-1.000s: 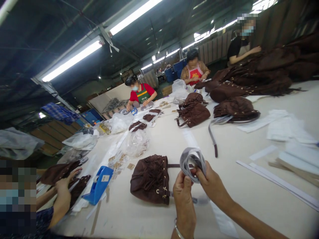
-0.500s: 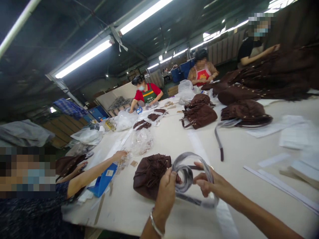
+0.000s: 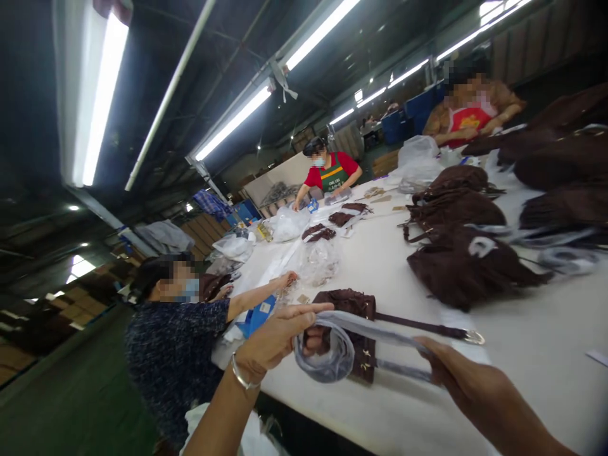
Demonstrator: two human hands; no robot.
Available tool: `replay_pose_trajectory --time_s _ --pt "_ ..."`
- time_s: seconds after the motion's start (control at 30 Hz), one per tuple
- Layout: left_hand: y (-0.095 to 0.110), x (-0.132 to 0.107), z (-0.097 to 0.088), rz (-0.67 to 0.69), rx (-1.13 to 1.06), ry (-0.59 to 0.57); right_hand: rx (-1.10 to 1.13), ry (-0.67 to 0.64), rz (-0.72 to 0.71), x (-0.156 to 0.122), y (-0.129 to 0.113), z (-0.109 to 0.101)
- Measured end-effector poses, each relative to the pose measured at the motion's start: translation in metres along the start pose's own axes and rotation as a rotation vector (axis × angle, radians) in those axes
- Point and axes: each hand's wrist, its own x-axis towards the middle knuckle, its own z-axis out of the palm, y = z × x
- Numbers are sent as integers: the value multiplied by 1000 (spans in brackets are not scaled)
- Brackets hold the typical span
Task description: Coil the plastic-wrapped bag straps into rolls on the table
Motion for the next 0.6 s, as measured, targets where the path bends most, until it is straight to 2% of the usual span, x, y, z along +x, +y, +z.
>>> replay_pose_trajectory --time_s 0.07,0.13,0.17,0.23,0.33,0.4,0.5,0.6 --pt "18 -7 12 91 31 72 -93 14 -183 -9 -11 19" --pt "32 -11 25 178 103 117 -84 -86 -328 -8 -26 20" --pt "37 -11 31 215 148 128 -62 -157 -371 -3 -36 12" --pt "45 -10 45 265 236 105 -24 -283 -381 16 -57 -20" --pt "55 -4 69 315 376 1 117 -304 -254 56 -97 -81" --pt "60 2 88 359 470 -65 256 -322 -224 81 -124 -111" --pt "64 10 117 474 530 -90 266 -325 -194 107 -151 -129" --pt "60 21 137 581 484 -39 251 -202 -169 114 -153 -131"
